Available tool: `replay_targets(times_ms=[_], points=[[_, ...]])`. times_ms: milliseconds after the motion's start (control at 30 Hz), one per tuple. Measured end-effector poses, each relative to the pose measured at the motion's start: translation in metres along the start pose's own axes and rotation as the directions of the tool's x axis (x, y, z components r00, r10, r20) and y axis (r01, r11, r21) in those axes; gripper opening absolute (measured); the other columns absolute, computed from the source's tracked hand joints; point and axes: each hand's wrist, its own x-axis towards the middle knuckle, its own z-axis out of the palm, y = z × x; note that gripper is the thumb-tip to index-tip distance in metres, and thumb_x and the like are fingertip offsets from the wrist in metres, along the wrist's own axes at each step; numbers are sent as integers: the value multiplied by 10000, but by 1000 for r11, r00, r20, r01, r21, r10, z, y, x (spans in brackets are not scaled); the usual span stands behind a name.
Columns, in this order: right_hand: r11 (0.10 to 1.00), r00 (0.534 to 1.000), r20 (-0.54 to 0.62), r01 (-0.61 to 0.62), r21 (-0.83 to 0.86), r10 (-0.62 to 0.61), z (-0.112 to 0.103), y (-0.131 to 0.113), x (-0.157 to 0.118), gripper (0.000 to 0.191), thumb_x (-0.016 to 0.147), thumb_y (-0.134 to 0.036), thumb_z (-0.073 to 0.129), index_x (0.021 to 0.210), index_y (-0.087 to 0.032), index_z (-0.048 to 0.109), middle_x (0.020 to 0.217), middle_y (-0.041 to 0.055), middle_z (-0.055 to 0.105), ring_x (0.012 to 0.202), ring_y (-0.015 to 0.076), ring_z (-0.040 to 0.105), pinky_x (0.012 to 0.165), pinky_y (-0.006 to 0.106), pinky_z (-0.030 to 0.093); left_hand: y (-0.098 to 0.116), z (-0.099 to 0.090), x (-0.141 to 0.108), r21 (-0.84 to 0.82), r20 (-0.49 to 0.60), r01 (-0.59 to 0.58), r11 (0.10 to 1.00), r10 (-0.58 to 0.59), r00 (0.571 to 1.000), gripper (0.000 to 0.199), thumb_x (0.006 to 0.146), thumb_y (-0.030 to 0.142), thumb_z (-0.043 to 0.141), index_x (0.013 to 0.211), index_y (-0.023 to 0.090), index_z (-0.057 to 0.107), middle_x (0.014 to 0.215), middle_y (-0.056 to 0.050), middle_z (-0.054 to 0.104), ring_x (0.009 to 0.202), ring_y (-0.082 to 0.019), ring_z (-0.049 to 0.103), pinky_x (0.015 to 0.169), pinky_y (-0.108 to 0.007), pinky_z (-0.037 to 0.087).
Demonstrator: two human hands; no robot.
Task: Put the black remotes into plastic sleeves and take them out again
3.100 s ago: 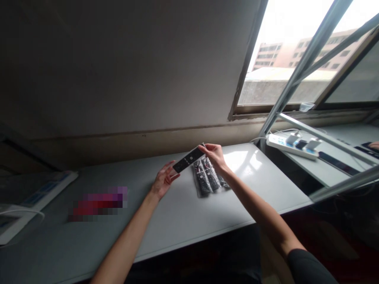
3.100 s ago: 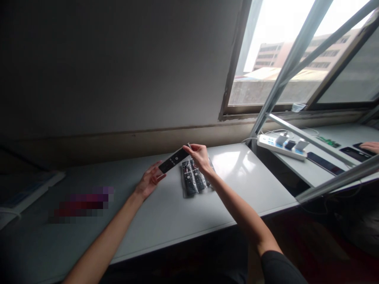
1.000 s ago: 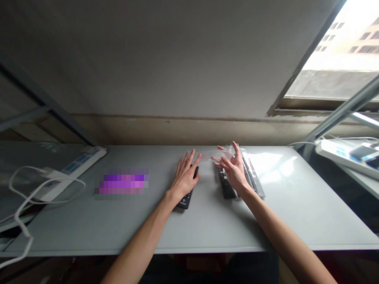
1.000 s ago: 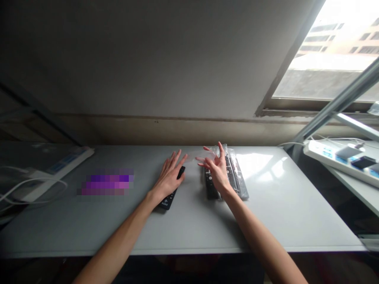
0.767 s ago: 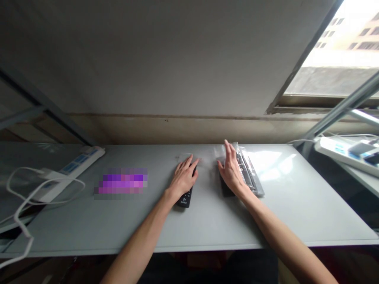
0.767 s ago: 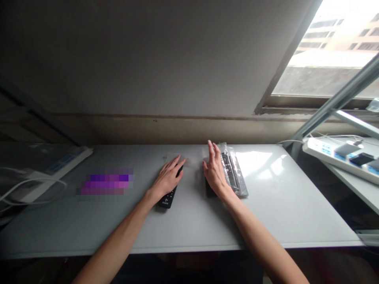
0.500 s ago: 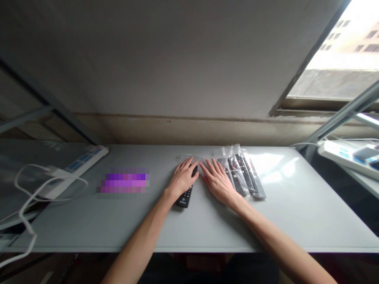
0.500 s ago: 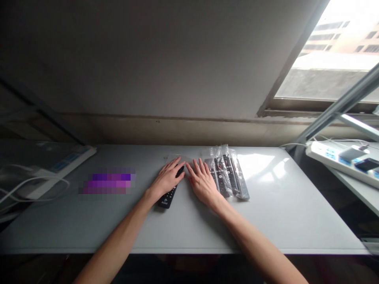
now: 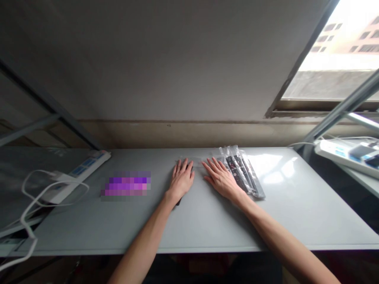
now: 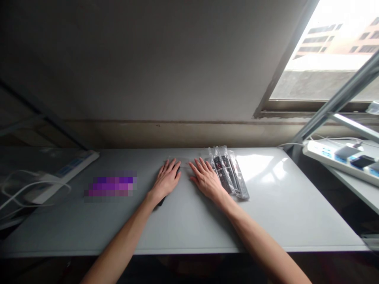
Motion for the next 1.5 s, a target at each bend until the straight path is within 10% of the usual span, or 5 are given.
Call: replay_targets(times_ms=[333,833,1500], points=[[983,986,-86,-148,-105,140,-3,-5,-4,600,1084,-361,541,1660,-216,460,1799,132,234,1677,410,129,1328,625,212,7,-2,-4,22,-59,111,994,-110,992,551,1064,294,467,1598,167,516,1715,-180,414,1614,-375,355,1299,-529,351],[982,984,-45,-177,-65,175,-2,7,-3,500,1106,-319,444,1550,-143,594,1691,188,458,1588,343,417,1277,508,369,4,0,-5,23,-50,117,993,-116,992,558,1062,268,445,1614,207,496,1733,-165,388,1617,-345,359,1306,-544,324],[910,923,-55,-386,-153,382,7,21,-11,791,918,-77,477,1697,-173,379,1774,218,259,1604,460,339,1192,608,421,4,-1,-5,-1,-28,92,996,-92,995,540,1066,275,447,1600,213,505,1744,-158,369,1626,-352,336,1316,-562,300]])
